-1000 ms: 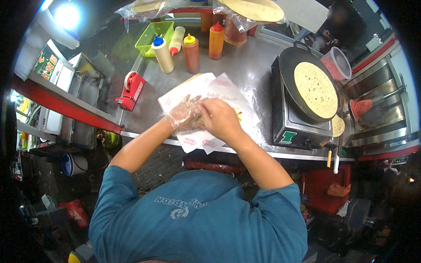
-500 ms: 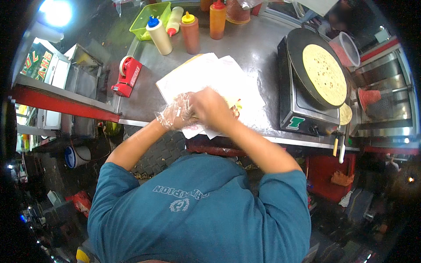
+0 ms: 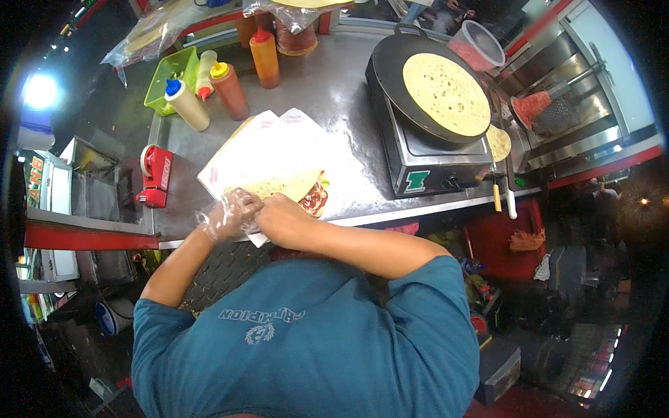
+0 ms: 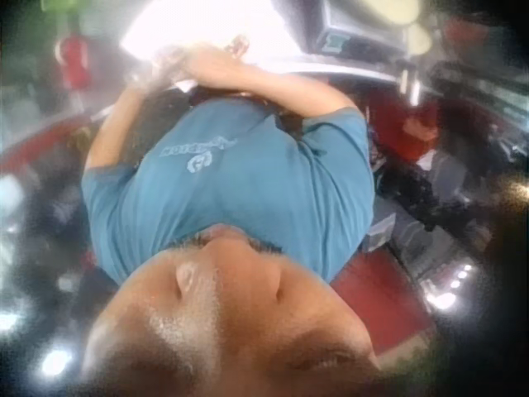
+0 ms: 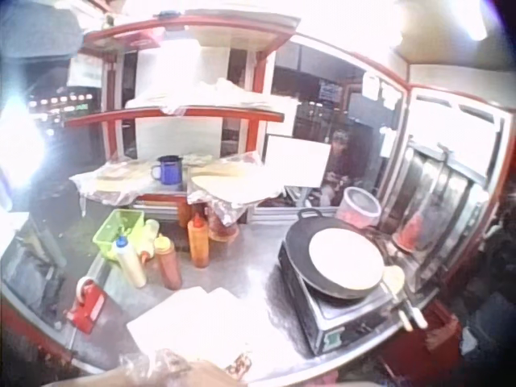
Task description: The person cooks a tortilla on a flat griddle, then assembles a taco by adding shredded lettuce, cooked meat, and sauces. They fold the tortilla, wrap it in paper, and repeat the process for a second taco.
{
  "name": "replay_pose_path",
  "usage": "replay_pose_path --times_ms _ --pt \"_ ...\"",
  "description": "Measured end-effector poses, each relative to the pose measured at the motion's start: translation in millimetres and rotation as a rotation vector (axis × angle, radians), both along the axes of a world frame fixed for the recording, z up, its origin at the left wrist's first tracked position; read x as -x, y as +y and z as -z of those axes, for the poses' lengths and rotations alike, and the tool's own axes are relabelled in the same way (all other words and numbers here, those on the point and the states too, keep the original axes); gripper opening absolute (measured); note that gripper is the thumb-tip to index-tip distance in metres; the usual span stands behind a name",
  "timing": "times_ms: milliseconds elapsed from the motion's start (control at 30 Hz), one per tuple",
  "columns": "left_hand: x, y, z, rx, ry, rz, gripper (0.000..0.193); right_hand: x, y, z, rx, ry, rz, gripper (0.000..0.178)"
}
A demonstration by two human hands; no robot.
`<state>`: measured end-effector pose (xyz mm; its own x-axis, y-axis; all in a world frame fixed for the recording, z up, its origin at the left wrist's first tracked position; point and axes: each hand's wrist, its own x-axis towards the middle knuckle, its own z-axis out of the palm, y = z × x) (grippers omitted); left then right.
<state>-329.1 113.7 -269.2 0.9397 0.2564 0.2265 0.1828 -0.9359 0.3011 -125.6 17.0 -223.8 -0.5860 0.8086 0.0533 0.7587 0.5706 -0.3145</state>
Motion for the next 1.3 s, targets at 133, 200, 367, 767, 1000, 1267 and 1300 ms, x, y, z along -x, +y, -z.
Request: replay_pose_path --times_ms 133,200,367,767,1000,1267,1300 --pt "28 12 -8 0.203 -0.141 0.087 0.041 -6 6 7 0.125 0.184 0.25 0.008" --pt "31 12 -12 0.324 -0.087 0.097 0.047 -14 4 7 0.13 0.304 0.3 0.007" --pt "1 -4 -22 0.336 0.054 -0.141 0.04 -23 14 8 0.009 0.462 0.284 0.008" --pt "-65 54 -47 0.328 0.446 -0.666 0.049 -38 58 -8 -0.202 -0.237 0.052 0.018" --pt "-56 30 -6 -0.126 -0.013 -0.366 0.043 -69 115 -30 0.489 0.075 0.203 0.015" --pt "-68 43 -25 0.072 0.255 -0.48 0.052 -51 64 -4 -0.091 -0.184 0.267 0.018" --pt "-58 44 -23 0.029 0.237 -0.475 0.054 -52 66 -2 -0.095 -0.192 0.259 0.017"
